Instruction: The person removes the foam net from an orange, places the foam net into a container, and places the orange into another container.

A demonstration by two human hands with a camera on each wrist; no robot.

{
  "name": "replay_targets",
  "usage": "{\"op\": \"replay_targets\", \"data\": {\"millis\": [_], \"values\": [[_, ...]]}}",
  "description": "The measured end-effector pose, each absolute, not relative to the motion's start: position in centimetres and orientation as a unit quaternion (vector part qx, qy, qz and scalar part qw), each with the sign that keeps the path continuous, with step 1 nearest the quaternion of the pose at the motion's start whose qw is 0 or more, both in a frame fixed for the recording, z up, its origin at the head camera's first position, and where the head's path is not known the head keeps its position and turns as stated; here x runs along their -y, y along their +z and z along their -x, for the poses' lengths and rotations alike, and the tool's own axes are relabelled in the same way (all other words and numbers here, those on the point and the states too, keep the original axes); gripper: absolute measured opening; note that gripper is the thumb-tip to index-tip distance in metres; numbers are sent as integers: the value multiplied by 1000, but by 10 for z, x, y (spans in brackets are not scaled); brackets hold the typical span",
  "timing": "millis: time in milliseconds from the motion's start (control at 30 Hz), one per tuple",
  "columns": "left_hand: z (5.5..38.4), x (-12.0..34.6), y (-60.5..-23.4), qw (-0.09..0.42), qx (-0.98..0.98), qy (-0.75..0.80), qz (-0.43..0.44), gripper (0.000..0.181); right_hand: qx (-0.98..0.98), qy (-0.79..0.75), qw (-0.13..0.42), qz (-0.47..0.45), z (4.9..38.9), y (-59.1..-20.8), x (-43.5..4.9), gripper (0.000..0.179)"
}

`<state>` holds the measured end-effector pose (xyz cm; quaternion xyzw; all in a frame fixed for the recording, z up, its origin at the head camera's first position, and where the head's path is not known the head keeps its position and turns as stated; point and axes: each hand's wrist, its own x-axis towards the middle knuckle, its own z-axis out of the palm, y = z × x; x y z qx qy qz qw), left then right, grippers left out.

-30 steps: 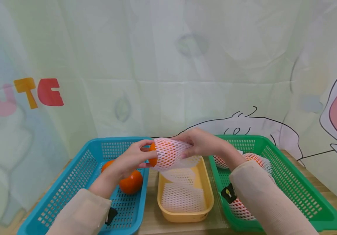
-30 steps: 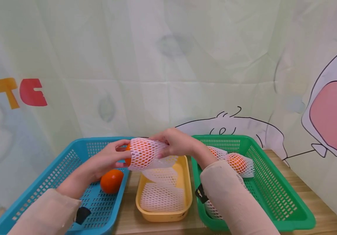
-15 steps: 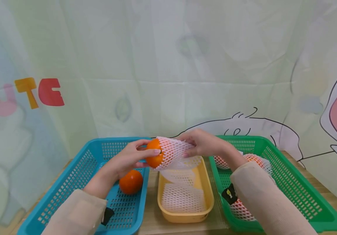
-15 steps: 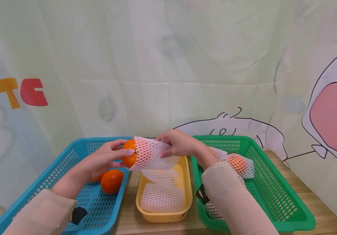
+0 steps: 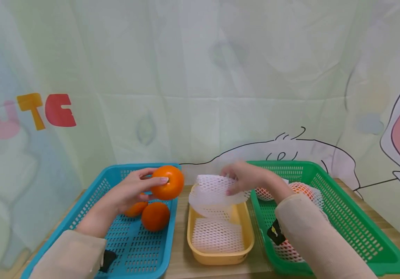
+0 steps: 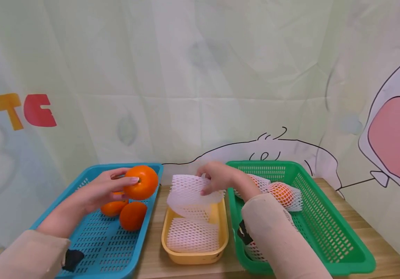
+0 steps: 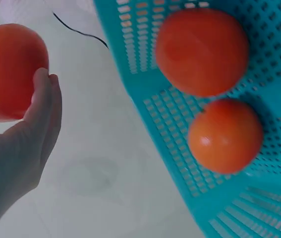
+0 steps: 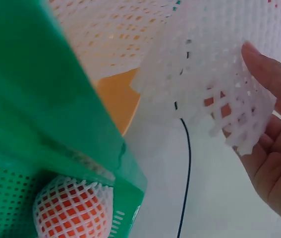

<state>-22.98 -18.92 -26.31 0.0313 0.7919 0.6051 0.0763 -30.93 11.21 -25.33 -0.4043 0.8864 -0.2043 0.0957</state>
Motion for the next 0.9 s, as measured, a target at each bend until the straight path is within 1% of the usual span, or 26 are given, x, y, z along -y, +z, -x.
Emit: {"op": "replay_targets", "data": {"millis": [100,300,400,567,633,767,900], "values": [[231,200,-268,75,-802,593,-13,66,-905,-186,129,361,311,-258,-113,32],[232,220,-282,69,-829,555,29,76,-930,-143,173,292,308,-261,-114,53],[234,227,-288,66,-837,541,47,81,-930,-138,191,280,307,-261,-115,57],[239,236,-300,65,-844,525,84,89,-920,-151,213,292,306,-259,-117,62],[240,239,-304,62,-848,518,95,88,-918,-152,215,297,306,-258,-118,64],[242,242,-312,42,-851,514,99,85,-917,-147,216,301,306,-257,-120,66],[246,238,-318,11,-856,506,101,85,-916,-142,216,307,306,-256,-121,65]]}}
